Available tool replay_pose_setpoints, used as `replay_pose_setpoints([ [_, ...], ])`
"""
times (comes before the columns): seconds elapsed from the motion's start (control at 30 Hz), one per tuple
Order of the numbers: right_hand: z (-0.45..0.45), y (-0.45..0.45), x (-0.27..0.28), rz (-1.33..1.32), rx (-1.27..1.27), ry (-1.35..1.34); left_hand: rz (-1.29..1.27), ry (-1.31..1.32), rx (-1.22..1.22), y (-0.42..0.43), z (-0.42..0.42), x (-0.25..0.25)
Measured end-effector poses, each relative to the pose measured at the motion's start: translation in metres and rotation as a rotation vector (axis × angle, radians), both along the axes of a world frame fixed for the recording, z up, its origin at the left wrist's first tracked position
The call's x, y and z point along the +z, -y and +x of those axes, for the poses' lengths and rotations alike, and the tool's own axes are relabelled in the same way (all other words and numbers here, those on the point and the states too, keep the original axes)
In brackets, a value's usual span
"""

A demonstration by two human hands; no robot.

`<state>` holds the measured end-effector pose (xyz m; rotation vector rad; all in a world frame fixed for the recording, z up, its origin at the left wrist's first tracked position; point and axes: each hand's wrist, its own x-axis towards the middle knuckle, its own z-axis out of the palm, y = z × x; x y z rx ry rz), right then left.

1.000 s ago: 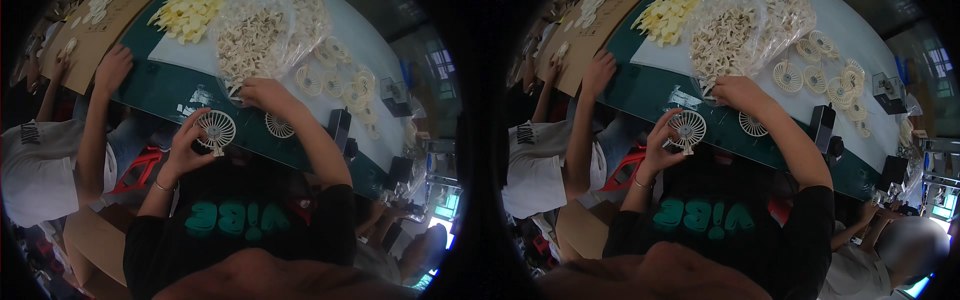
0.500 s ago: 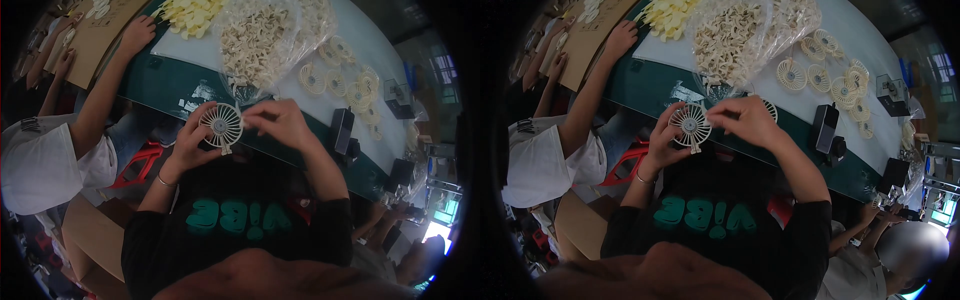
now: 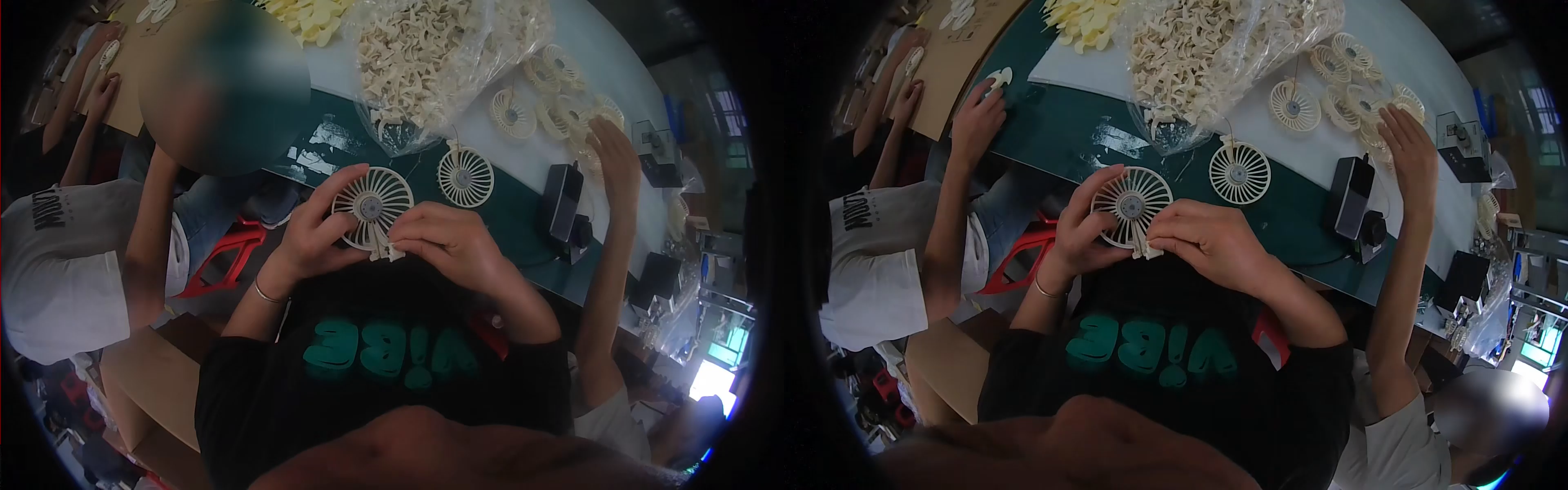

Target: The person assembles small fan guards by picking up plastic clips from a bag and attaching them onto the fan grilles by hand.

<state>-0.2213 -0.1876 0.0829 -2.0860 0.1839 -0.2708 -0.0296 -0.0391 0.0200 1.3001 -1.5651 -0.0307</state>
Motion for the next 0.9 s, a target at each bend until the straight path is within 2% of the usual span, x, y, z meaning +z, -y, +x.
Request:
replay_pose_setpoints([
  [0.5,0.002,0.001,0.006,-0.101,0.046,-0.092,0.03,0.005,-0.035,-0.001,-0.005,0.007],
  [0.9,-0.001,-0.023,-0.006,-0.351,-0.105,0.115,0.049,-0.193,-0.1,-0.003,-0.009,0.003],
])
